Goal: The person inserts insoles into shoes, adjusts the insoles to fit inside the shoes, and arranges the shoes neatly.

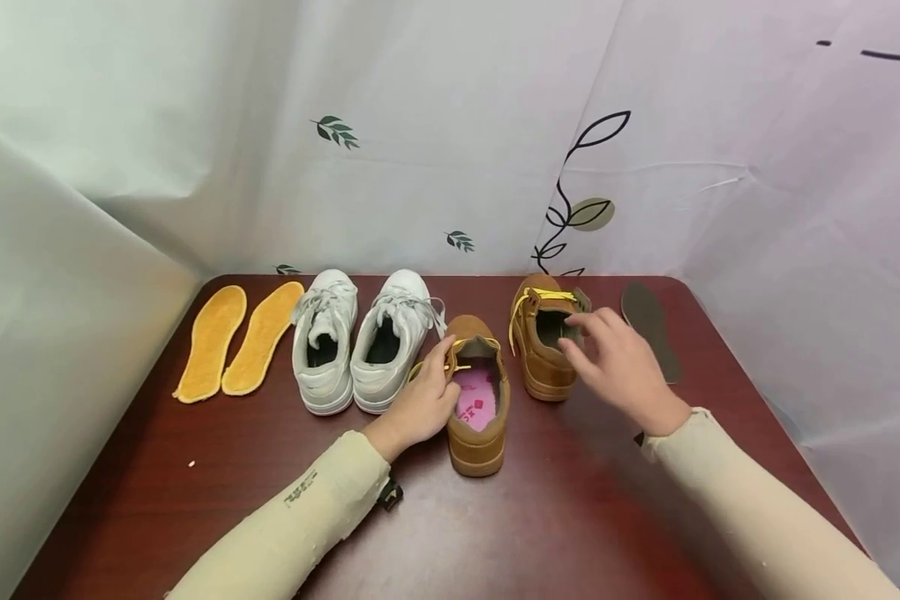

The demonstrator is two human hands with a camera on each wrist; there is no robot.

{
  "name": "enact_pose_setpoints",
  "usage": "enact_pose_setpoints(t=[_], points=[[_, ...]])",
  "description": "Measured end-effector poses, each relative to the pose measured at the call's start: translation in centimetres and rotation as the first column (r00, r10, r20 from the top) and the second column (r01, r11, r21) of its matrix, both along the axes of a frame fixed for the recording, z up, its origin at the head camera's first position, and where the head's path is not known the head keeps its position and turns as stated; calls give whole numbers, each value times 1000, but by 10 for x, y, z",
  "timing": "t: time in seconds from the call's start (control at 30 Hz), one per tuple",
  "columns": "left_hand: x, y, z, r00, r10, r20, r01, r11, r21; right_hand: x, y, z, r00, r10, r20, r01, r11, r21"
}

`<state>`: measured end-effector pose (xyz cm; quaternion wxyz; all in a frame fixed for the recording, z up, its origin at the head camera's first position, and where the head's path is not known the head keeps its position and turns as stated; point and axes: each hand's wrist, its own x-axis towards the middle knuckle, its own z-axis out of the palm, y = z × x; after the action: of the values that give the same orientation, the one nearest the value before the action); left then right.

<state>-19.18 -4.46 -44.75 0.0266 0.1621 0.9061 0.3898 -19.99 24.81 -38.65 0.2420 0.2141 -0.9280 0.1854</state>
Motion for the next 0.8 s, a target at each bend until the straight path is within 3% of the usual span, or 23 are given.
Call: enact_pose_setpoints(t=[0.17,0.3,0.47,0.63,0.8], points=[[0,-1,1,1000,-2,1,2,1000,5,-20,26,-2,995,-88,51,88,996,10],[1,-2,2,1000,-2,2,2,1000,3,-35,49,-9,974,-176,144,167,984,69],[2,-1,1,1000,-6,3,6,1000,2,-46,83,-18,912,-280,300,245,958,149],[2,-1,2,1000,-6,-3,6,1000,-4,-53,108,-25,841,-346,416,270,935,231],[2,-1,3,1000,-8,-7,8,1000,-15,-58,123,-30,805,-373,461,276,924,266]])
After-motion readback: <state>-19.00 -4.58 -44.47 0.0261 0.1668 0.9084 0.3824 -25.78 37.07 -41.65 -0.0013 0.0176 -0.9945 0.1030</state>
